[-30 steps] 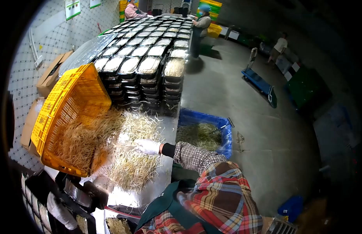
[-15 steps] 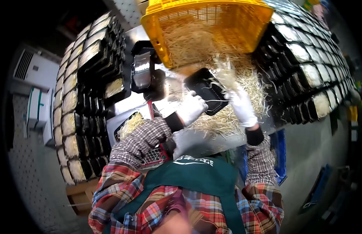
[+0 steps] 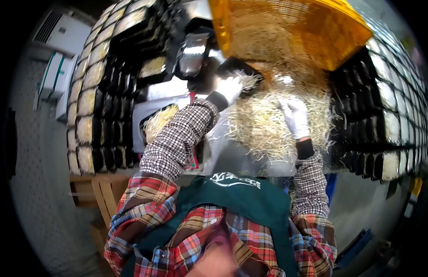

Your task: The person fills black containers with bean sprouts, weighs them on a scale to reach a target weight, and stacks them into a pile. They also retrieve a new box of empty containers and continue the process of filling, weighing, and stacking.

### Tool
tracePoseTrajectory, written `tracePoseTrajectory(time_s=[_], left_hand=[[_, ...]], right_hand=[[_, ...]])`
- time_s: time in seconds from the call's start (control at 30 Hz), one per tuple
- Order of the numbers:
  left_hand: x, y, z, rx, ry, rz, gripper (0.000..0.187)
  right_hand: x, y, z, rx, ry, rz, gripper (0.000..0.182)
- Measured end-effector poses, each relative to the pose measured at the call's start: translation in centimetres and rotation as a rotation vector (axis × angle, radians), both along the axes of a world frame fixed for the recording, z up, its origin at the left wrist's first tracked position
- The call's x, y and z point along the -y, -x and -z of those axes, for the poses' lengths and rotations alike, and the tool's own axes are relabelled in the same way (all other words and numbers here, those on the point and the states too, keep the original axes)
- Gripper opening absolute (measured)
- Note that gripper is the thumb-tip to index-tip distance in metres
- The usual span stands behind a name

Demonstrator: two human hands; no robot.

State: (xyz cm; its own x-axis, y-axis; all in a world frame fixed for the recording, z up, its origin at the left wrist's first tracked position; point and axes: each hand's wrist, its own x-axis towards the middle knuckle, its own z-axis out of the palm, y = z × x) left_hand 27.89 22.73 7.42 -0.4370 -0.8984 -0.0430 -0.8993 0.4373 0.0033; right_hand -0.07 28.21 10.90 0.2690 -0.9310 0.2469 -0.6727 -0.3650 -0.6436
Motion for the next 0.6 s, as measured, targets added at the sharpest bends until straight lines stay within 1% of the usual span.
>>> tracePoseTrajectory(time_s=[0.03, 0.1, 0.17, 0.2, 0.23, 0.3, 0.33, 0.37, 0.4, 0.43, 0.47, 0.5, 0.57, 0.6], left_hand=[[-0.4, -0.2, -0.6, -0.027, -0.069, -0.045, 0.018], [-3.4, -2.1, -10.3, -0.096, -0.311, -0.051, 0.017], [-7.8, -8.2, -14.3, -0.499, -0.147, 0.096, 0.02], [-10.0, -11.7, -15.5, -0.733, -0.191, -0.041, 0.023], [-12.3, -15.1, -16.7, -0.971, -0.221, -0.169, 0.027], [-17.2, -20.6, -19.4, -1.126, -0.149, -0.623, 0.031], [-19.0, -24.2, -18.0, -1.1, -0.036, -0.678, 0.033], [-20.5, -27.9, -15.1, -1.069, 0.077, -0.732, 0.039], [-22.2, -30.7, -12.5, -1.076, 0.081, -0.835, 0.053], [-23.9, -32.7, -10.7, -1.081, 0.086, -0.943, 0.071], [-24.9, -32.7, -10.7, -0.974, 0.141, -0.781, 0.088], [-25.8, -32.5, -10.6, -0.772, 0.138, -0.701, 0.099], [-26.1, -30.7, -9.9, -0.773, 0.101, -0.665, 0.108], [-25.5, -29.6, -10.2, -0.757, 0.099, -0.557, 0.11]], right_hand=[[-0.1, -0.1, -0.2, -0.017, -0.077, 0.019, 0.018], [-0.2, -0.7, 1.5, 0.286, -0.364, 0.102, 0.023], [-0.5, -1.9, 1.8, 0.138, -0.112, 0.038, 0.036], [-0.6, -2.6, 2.1, 0.215, -0.157, -0.021, 0.049], [-0.5, -3.3, 2.4, 0.124, -0.232, -0.006, 0.056], [-0.7, -6.1, 3.2, 0.192, -0.118, -0.126, 0.062], [-0.8, -7.8, 2.8, 0.141, -0.104, -0.177, 0.064], [-1.1, -9.9, 1.7, 0.09, -0.09, -0.227, 0.066], [-1.5, -12.6, 0.5, 0.118, -0.09, -0.262, 0.07], [-1.9, -15.2, -0.9, 0.195, -0.051, -0.385, 0.074], [-2.3, -17.7, -1.2, 0.168, -0.078, -0.412, 0.076], [-2.6, -20.1, -1.3, 0.138, -0.101, -0.438, 0.079], [-3.3, -24.9, -1.4, 0.223, -0.102, -0.552, 0.082], [-4.5, -27.4, -2.8, 0.406, -0.293, -0.582, 0.084]])
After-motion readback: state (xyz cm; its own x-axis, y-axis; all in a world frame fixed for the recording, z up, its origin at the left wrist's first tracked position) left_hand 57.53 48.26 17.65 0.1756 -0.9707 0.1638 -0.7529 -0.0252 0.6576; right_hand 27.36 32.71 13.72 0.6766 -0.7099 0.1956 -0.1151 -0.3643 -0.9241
